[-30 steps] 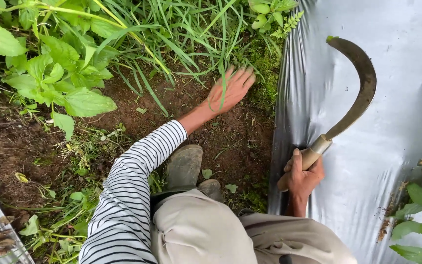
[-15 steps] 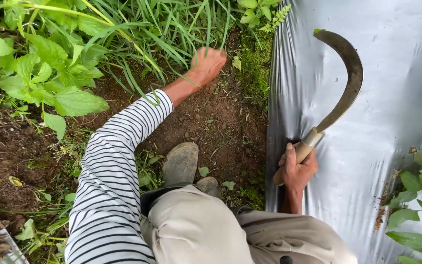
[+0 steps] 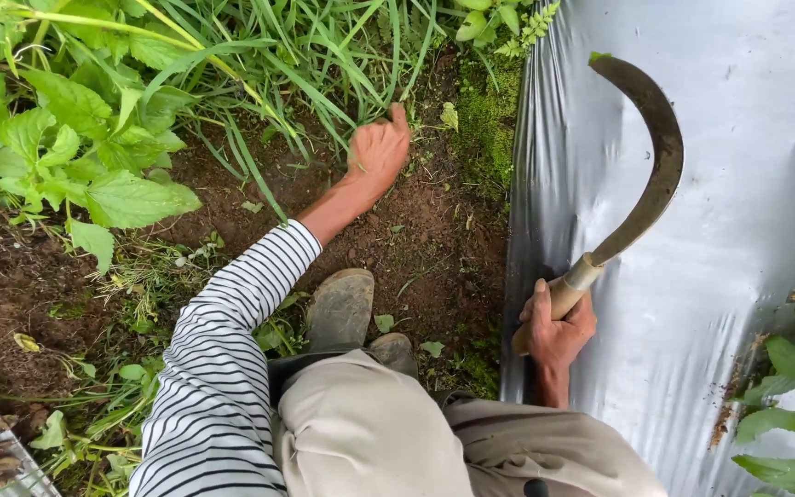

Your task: The person uses a sickle to cut weeds at the base and pulls them out by hand, gathering the removed plants into a pile. The person works along a narrow strip of soil bordered by plastic sheeting, repeatedly cutting and clearing vegetation.

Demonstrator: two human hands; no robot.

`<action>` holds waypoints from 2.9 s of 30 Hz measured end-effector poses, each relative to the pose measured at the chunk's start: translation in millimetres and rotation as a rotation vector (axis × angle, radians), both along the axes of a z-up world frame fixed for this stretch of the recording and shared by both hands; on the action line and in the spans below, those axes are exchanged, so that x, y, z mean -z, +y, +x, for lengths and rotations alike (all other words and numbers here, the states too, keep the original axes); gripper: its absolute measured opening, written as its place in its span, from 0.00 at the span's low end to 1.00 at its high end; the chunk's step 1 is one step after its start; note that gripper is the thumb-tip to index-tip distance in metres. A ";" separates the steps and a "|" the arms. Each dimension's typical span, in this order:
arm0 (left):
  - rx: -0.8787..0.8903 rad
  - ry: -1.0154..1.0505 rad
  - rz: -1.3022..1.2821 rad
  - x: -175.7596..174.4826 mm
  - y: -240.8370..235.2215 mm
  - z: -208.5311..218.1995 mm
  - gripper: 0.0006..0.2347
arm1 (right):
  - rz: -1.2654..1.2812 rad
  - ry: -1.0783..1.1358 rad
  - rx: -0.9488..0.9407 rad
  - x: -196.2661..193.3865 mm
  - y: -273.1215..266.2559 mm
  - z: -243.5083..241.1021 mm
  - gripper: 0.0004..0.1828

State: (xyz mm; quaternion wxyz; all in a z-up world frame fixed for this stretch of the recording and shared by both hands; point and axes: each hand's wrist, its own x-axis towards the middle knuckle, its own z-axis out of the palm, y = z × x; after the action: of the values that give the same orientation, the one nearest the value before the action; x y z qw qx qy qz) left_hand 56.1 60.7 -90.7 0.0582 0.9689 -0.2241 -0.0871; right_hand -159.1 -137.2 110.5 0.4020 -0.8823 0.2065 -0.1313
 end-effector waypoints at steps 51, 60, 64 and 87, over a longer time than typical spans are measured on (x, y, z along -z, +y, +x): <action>0.304 0.020 -0.273 9.5 19.6 -56.6 0.25 | 0.323 0.227 0.121 80.0 70.0 -50.0 0.11; 0.335 -0.196 -0.038 -20.6 13.6 14.2 0.23 | 0.278 0.184 0.049 86.6 55.3 -39.8 0.07; 0.096 -0.229 0.370 28.3 19.7 45.7 0.14 | 0.494 0.291 0.090 86.0 69.0 -3.1 0.08; -0.266 0.392 -0.747 -29.9 114.7 -19.3 0.05 | 0.710 0.273 0.067 131.9 90.1 0.3 0.06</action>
State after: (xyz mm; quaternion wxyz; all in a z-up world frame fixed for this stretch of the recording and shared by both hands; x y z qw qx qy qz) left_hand 36.9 175.4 -60.8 0.4566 0.8670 -0.0982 -0.1740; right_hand -158.8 -47.1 -21.4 0.6469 -0.6903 0.3196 0.0539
